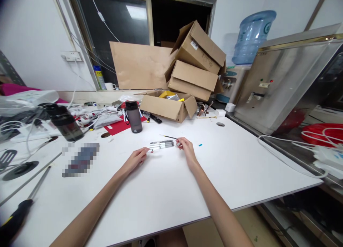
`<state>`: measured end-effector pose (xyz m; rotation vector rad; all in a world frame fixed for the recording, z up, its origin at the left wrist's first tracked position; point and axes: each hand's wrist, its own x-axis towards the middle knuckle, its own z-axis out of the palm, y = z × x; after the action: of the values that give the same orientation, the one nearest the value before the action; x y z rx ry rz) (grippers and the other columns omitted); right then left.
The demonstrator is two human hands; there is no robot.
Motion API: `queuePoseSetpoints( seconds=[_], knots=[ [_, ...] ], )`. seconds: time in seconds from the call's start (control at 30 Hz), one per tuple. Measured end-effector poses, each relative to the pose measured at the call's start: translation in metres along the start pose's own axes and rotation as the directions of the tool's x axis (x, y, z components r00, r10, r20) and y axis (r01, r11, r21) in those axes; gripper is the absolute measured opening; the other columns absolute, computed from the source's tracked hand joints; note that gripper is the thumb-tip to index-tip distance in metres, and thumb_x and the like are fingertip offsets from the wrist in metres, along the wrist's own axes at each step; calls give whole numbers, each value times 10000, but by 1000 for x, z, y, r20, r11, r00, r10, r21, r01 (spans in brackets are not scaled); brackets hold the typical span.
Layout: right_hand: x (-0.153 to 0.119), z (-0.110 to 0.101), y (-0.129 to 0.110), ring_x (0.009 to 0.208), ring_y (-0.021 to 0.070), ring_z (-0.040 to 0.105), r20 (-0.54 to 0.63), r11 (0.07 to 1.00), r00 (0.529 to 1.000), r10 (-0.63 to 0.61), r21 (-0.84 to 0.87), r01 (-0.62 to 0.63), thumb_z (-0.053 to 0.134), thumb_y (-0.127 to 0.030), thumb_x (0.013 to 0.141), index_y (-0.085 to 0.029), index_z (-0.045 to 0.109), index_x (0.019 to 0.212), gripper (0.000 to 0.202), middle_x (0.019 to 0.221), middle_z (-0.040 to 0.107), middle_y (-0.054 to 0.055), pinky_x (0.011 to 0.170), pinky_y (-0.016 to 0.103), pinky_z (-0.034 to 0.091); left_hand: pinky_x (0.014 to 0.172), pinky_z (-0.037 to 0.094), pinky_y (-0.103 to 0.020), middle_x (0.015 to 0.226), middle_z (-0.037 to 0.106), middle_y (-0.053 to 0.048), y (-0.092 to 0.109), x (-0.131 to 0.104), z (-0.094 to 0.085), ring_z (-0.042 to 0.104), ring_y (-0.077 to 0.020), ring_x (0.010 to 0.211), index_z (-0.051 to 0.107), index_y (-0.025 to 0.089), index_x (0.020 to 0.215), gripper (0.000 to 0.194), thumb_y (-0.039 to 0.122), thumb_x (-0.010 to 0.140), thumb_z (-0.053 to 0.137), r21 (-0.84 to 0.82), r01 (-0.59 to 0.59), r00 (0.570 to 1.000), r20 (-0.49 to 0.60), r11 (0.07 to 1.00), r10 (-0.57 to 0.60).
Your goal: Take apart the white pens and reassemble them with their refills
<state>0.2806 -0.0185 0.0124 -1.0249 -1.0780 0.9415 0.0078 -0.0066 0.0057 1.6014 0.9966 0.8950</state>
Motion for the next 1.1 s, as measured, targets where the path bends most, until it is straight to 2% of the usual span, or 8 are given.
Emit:
queuePoseSetpoints(
  seconds=[0.47, 0.7, 0.93, 1.1],
  knots=[
    [1, -2, 2, 724, 176, 563, 24, 1000, 1000, 1, -13, -1, 666, -504, 813, -208, 716, 790, 301, 817, 683, 39, 669, 283, 432, 540, 249, -247, 641, 279, 66, -1, 0, -1, 272, -124, 562, 630, 177, 894, 453, 602, 954, 486, 46, -5, 1000, 16, 999, 4],
    [2, -2, 0, 719, 173, 550, 39, 1000, 999, -8, -29, 9, 670, -492, 805, -209, 706, 768, 287, 815, 669, 38, 668, 282, 424, 533, 245, -241, 629, 250, 73, -2, 1, 0, 256, -121, 549, 627, 178, 888, 446, 599, 951, 492, 27, 7, 1000, 15, 1000, -8],
    [2, -1, 5, 691, 179, 540, 41, 976, 991, -131, -171, 136, 633, -433, 837, -206, 700, 823, 237, 771, 644, 30, 670, 298, 418, 518, 240, -232, 630, 281, 68, -1, 1, -1, 265, -119, 555, 655, 167, 925, 447, 585, 947, 498, 43, -2, 1000, 7, 999, 2],
    [3, -2, 12, 678, 188, 554, -6, 953, 988, -153, -264, 145, 637, -418, 831, -202, 707, 920, 244, 759, 644, 25, 683, 310, 423, 518, 244, -234, 626, 258, 74, -2, 1, -1, 249, -122, 554, 657, 171, 949, 456, 591, 953, 479, 39, -5, 1000, 24, 999, 4]
  ],
)
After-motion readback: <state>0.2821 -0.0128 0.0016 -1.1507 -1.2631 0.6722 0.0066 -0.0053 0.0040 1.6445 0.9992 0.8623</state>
